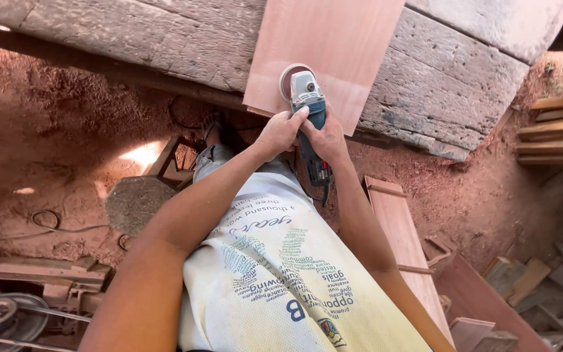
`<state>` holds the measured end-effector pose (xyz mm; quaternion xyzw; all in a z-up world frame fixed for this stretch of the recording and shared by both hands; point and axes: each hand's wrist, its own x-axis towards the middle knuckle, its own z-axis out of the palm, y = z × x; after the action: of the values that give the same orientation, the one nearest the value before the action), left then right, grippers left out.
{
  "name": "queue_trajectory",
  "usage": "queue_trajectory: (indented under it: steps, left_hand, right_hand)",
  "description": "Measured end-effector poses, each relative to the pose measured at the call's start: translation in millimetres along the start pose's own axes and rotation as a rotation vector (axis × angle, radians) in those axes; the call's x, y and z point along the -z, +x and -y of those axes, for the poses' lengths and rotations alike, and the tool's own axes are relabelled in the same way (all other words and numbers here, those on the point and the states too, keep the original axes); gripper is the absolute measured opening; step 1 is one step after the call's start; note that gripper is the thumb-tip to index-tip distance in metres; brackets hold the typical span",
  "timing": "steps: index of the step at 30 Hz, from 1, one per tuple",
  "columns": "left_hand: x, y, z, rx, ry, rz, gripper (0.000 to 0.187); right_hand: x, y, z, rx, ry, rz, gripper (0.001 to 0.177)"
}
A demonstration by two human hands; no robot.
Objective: The person uses an electric sander to smooth a rectangular wooden plank on a workbench. They then pick up the plank, place it against a stack of other planks, and retrieve a new plank to sand.
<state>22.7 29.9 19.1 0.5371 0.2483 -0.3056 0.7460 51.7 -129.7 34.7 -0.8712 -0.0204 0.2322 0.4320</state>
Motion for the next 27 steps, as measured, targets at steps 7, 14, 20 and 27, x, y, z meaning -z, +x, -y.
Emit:
queue_trajectory:
  steps: [7,14,20,27]
  left_hand:
    - [37.3,-1.6,6.0,0.023,-0.081,-0.077,0.06]
    - [54.4,1.9,1.8,-0.004,-0.066,-0.131,0.063]
    - [63.8,10.7,-30.1,0.003,-0.062,-0.13,0.061]
    - [60.0,42.4,-56.6,-0.008,-0.052,-0.113,0.06]
  right_hand:
    - [-25.4,14.9,45.4,-0.072,-0.107,0.085,0.074]
    - [-35.3,30.4,60.0,-0.012,-0.128,0.112,0.072]
    - [-35.9,55.7,65.8,-0.031,-0.139,0.103,0.074]
    - [-22.9,83.6,59.6,0.02,-0.016,0.034,0.078]
